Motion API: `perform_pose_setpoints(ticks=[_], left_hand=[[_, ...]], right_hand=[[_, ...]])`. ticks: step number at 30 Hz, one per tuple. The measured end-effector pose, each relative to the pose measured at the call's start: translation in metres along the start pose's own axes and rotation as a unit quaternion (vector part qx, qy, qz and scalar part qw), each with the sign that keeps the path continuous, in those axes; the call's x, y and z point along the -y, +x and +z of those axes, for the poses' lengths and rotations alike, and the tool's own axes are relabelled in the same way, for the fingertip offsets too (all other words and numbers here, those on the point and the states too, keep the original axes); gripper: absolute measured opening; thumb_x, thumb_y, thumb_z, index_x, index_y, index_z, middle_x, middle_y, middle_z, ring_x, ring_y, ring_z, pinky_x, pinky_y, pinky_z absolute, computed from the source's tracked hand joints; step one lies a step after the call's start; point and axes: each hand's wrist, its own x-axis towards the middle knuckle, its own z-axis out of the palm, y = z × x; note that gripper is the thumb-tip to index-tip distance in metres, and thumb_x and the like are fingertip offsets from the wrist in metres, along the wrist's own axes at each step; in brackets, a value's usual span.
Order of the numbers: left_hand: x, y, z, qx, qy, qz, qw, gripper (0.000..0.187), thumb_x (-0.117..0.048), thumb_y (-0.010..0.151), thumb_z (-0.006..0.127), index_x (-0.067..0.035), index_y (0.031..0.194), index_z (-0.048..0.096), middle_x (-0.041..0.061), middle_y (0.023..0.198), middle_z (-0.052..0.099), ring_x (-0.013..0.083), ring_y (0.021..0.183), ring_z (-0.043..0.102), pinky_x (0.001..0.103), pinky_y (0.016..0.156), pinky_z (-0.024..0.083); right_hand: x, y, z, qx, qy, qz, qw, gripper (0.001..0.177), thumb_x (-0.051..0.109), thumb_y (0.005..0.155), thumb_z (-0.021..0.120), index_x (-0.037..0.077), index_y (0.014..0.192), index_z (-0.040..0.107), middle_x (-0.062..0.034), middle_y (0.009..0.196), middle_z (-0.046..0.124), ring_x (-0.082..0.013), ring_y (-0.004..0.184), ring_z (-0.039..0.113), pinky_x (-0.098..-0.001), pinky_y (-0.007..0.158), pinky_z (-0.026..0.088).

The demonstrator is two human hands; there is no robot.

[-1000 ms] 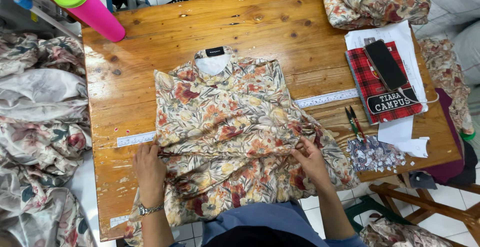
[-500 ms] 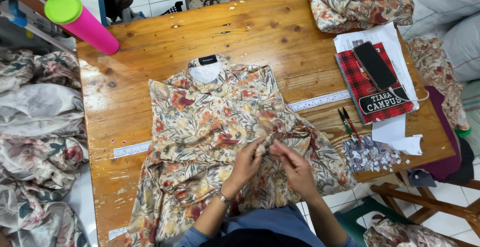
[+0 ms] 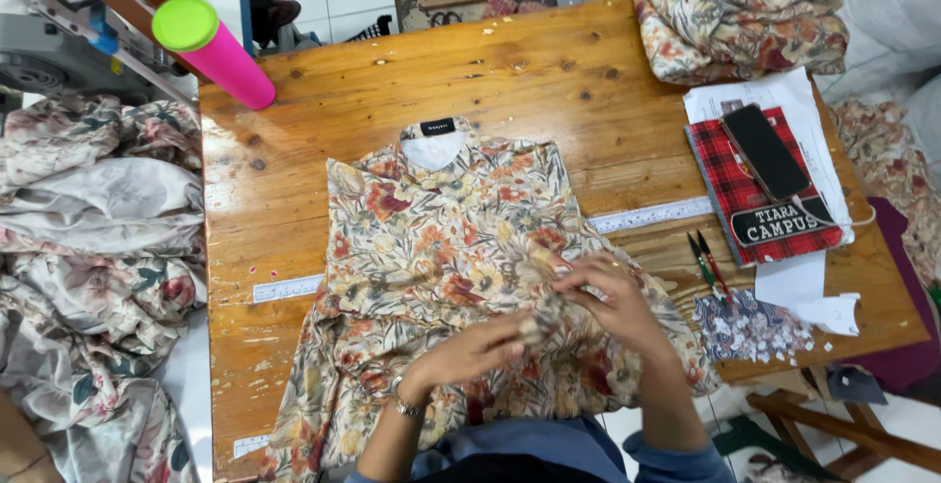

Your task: The person folds a floral-patterned shirt on a wooden table. They smooth the fabric, fold the sleeves inward, and fold the shirt in half. The shirt remains on the table after folding.

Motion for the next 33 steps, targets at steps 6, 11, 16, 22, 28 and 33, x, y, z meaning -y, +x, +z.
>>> perform_pose_setpoints(ticks=[6, 11, 16, 22, 28, 33], left_hand=[[0.03, -0.062, -0.076, -0.249, 0.393, -0.225, 0.856, 0.049, -0.041, 0.103, 0.05, -0.022, 0.149, 0.054, 0.008, 0.158, 0.045, 0.0309, 0.148, 0.038, 0.051, 0.12, 0.027], [0.093, -0.119, -0.104, -0.321, 0.491, -0.225, 0.778, 0.059, -0.048, 0.098, 0.051, -0.025, 0.152, 0.046, 0.008, 0.162, 0.039, 0.0315, 0.149, 0.032, 0.057, 0.118, 0.024], [0.106, -0.126, -0.091, -0.392, 0.527, -0.323, 0.682, 0.063, -0.05, 0.097, 0.048, -0.023, 0.153, 0.044, 0.012, 0.161, 0.037, 0.0344, 0.148, 0.032, 0.063, 0.117, 0.022], [0.048, -0.13, -0.025, -0.237, 0.398, -0.474, 0.749, 0.07, -0.06, 0.107, 0.036, -0.01, 0.156, 0.042, 0.022, 0.157, 0.042, 0.0409, 0.145, 0.036, 0.064, 0.116, 0.028], [0.02, -0.198, 0.02, -0.263, 0.471, -0.289, 0.791, 0.084, -0.075, 0.085, 0.047, -0.022, 0.151, 0.041, 0.01, 0.159, 0.036, 0.0422, 0.149, 0.014, 0.071, 0.115, 0.006], [0.044, -0.285, 0.023, -0.313, 0.388, -0.23, 0.836, 0.099, -0.06, 0.073, 0.075, -0.013, 0.152, 0.037, 0.013, 0.159, 0.037, 0.0346, 0.149, 0.023, 0.055, 0.115, 0.017]], right_hand=[[-0.039, -0.103, -0.057, -0.022, -0.447, 0.098, 0.889, 0.044, 0.031, 0.09, 0.067, 0.019, 0.132, 0.063, -0.0173, 0.147, 0.053, -0.0421, 0.136, 0.05, -0.0509, 0.106, 0.048], [-0.043, -0.114, 0.051, 0.153, -0.356, 0.011, 0.922, 0.117, 0.046, 0.073, 0.083, 0.014, 0.159, 0.01, -0.0368, 0.155, 0.013, -0.0618, 0.141, 0.023, -0.0694, 0.109, 0.032], [-0.044, 0.081, 0.067, 0.365, -0.488, 0.156, 0.777, 0.116, 0.034, 0.084, 0.088, 0.034, 0.159, -0.001, -0.012, 0.169, -0.01, -0.0422, 0.158, -0.001, -0.0801, 0.113, 0.015], [-0.087, 0.156, 0.055, 0.01, -0.441, 0.047, 0.896, 0.074, 0.034, 0.096, 0.066, 0.039, 0.16, 0.03, -0.0129, 0.167, 0.032, -0.0432, 0.147, 0.041, -0.0661, 0.113, 0.042], [-0.077, -0.022, 0.068, 0.235, -0.393, 0.133, 0.879, 0.141, 0.086, 0.058, 0.077, 0.029, 0.162, 0.001, -0.013, 0.171, -0.001, -0.0431, 0.153, 0.009, -0.0779, 0.112, 0.014], [-0.078, -0.165, 0.042, 0.189, -0.45, 0.076, 0.87, 0.132, 0.066, 0.049, 0.089, 0.03, 0.146, 0.007, -0.0049, 0.158, 0.007, -0.0372, 0.148, 0.005, -0.0753, 0.109, 0.012]])
